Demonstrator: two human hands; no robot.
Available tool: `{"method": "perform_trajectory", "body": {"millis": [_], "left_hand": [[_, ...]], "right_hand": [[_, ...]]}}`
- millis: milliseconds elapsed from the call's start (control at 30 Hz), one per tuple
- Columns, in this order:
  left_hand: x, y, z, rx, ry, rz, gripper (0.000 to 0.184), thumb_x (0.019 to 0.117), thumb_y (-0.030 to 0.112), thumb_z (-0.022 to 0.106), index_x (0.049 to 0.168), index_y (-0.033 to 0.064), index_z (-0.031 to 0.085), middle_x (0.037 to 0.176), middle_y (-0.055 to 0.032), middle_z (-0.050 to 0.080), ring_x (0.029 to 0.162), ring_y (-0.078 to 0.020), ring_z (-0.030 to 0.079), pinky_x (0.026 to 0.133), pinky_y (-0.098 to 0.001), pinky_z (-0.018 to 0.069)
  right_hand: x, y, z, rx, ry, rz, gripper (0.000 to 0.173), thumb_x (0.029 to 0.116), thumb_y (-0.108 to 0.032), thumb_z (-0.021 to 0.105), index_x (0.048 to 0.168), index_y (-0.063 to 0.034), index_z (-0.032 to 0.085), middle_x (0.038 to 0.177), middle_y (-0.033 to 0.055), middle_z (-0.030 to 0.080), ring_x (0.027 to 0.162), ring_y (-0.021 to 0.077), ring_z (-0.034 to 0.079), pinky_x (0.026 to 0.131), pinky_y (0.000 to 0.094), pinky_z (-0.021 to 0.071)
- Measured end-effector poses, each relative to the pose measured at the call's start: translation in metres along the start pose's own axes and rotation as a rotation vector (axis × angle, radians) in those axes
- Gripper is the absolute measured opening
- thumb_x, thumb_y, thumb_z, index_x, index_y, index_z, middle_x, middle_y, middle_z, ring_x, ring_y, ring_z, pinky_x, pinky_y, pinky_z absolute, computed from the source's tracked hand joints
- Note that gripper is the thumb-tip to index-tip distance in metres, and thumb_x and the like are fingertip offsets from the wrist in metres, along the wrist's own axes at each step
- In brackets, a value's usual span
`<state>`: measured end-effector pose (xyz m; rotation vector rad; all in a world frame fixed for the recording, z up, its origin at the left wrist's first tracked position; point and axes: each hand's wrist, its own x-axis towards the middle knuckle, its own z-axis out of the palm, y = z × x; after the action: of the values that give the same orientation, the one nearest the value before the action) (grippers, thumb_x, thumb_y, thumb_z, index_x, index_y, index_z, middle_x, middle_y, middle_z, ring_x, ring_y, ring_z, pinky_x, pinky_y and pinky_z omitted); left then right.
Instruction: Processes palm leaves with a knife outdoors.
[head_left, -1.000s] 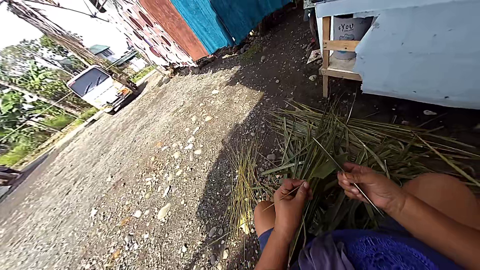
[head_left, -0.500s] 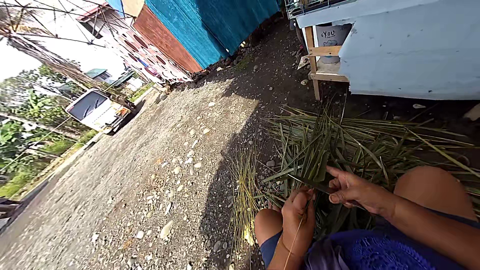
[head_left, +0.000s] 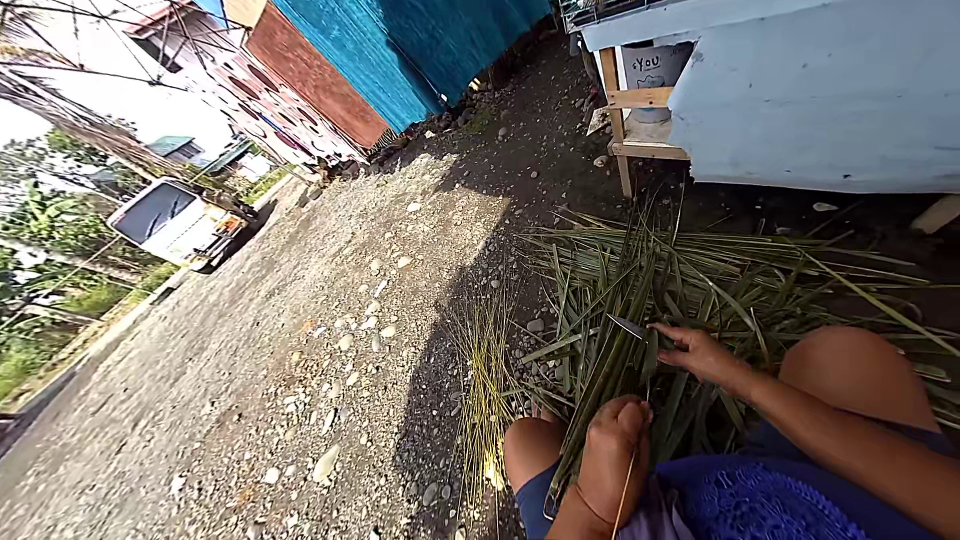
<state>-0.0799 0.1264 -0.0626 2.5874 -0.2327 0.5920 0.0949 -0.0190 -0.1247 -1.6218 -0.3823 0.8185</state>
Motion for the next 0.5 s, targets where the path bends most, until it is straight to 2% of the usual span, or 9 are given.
{"method": "perform_trajectory", "body": {"millis": [33, 67, 100, 133, 167, 200, 367, 433, 500], "left_hand": [[0.000, -0.001, -0.001, 0.002, 0.006, -0.007, 0.011, 0.0929, 0.004, 0.063, 0.088, 0.0011, 0.073, 0.098, -0.0133, 0.076, 0.093, -0.0203, 0.075, 0.086, -0.0302, 0.0604], [0.001, -0.002, -0.002, -0.002, 0.014, -0.026, 0.011, 0.0929, 0.004, 0.063, 0.089, 0.0012, 0.073, 0.099, -0.0126, 0.076, 0.094, -0.0190, 0.075, 0.086, -0.0291, 0.0600], [0.001, -0.003, -0.004, -0.011, 0.028, -0.054, 0.011, 0.0924, 0.004, 0.063, 0.090, 0.0010, 0.074, 0.099, -0.0119, 0.076, 0.093, -0.0175, 0.075, 0.086, -0.0278, 0.0602], [0.002, -0.005, -0.005, -0.026, 0.042, -0.097, 0.012, 0.0925, 0.004, 0.063, 0.090, 0.0011, 0.074, 0.099, -0.0106, 0.076, 0.092, -0.0154, 0.075, 0.086, -0.0265, 0.0604], [0.001, -0.009, -0.006, -0.055, 0.055, -0.151, 0.012, 0.0929, 0.004, 0.063, 0.092, 0.0012, 0.075, 0.098, -0.0092, 0.076, 0.091, -0.0132, 0.074, 0.085, -0.0256, 0.0605], [0.001, -0.013, -0.007, -0.099, 0.063, -0.209, 0.012, 0.0934, 0.004, 0.063, 0.093, 0.0009, 0.074, 0.096, -0.0078, 0.076, 0.088, -0.0111, 0.074, 0.083, -0.0251, 0.0607], [0.000, -0.025, -0.005, -0.235, 0.080, -0.402, 0.007, 0.0939, 0.001, 0.064, 0.092, 0.0020, 0.071, 0.089, -0.0036, 0.075, 0.079, -0.0083, 0.073, 0.076, -0.0257, 0.0630], [0.000, -0.023, -0.004, -0.236, 0.063, -0.382, 0.007, 0.0937, 0.001, 0.064, 0.092, 0.0017, 0.071, 0.090, -0.0044, 0.075, 0.081, -0.0089, 0.074, 0.078, -0.0260, 0.0628], [0.001, -0.016, -0.006, -0.182, 0.067, -0.313, 0.009, 0.0932, 0.001, 0.064, 0.092, 0.0009, 0.073, 0.092, -0.0058, 0.075, 0.085, -0.0095, 0.073, 0.081, -0.0255, 0.0617]], "right_hand": [[-0.002, -0.002, 0.001, 0.095, 0.016, 0.054, 0.059, 0.1017, -0.016, 0.065, 0.156, -0.0117, 0.043, 0.104, 0.0107, 0.062, 0.064, 0.0097, 0.048, 0.056, 0.0262, 0.0410], [-0.003, -0.003, 0.001, 0.247, 0.003, 0.112, 0.055, 0.1042, -0.016, 0.060, 0.156, -0.0143, 0.042, 0.085, 0.0045, 0.054, 0.053, 0.0072, 0.040, 0.046, 0.0229, 0.0351], [-0.005, -0.002, -0.001, 0.433, -0.022, 0.166, 0.047, 0.1067, -0.017, 0.054, 0.153, -0.0167, 0.045, 0.073, -0.0001, 0.048, 0.047, 0.0058, 0.037, 0.041, 0.0206, 0.0330], [-0.005, 0.001, -0.004, 0.620, -0.058, 0.214, 0.033, 0.1089, -0.020, 0.048, 0.142, -0.0185, 0.050, 0.065, -0.0028, 0.045, 0.043, 0.0047, 0.037, 0.039, 0.0190, 0.0339], [-0.005, 0.005, -0.007, 0.782, -0.115, 0.258, 0.019, 0.1108, -0.026, 0.042, 0.126, -0.0193, 0.052, 0.062, -0.0038, 0.044, 0.041, 0.0041, 0.039, 0.038, 0.0183, 0.0365], [-0.004, 0.009, -0.009, 0.921, -0.167, 0.298, 0.021, 0.1118, -0.032, 0.038, 0.119, -0.0187, 0.051, 0.061, -0.0034, 0.044, 0.041, 0.0044, 0.041, 0.037, 0.0188, 0.0390], [-0.005, 0.020, -0.011, 1.168, -0.293, 0.350, 0.042, 0.1112, -0.047, 0.026, 0.129, -0.0175, 0.050, 0.062, -0.0028, 0.044, 0.040, 0.0057, 0.043, 0.037, 0.0198, 0.0403], [-0.004, 0.020, -0.013, 1.149, -0.253, 0.377, 0.042, 0.1109, -0.048, 0.027, 0.125, -0.0175, 0.051, 0.061, -0.0031, 0.043, 0.040, 0.0056, 0.042, 0.036, 0.0197, 0.0395], [0.002, 0.023, -0.019, 1.126, -0.103, 0.418, 0.038, 0.1104, -0.048, 0.032, 0.120, -0.0167, 0.053, 0.059, -0.0037, 0.042, 0.038, 0.0052, 0.040, 0.035, 0.0198, 0.0380]]}}
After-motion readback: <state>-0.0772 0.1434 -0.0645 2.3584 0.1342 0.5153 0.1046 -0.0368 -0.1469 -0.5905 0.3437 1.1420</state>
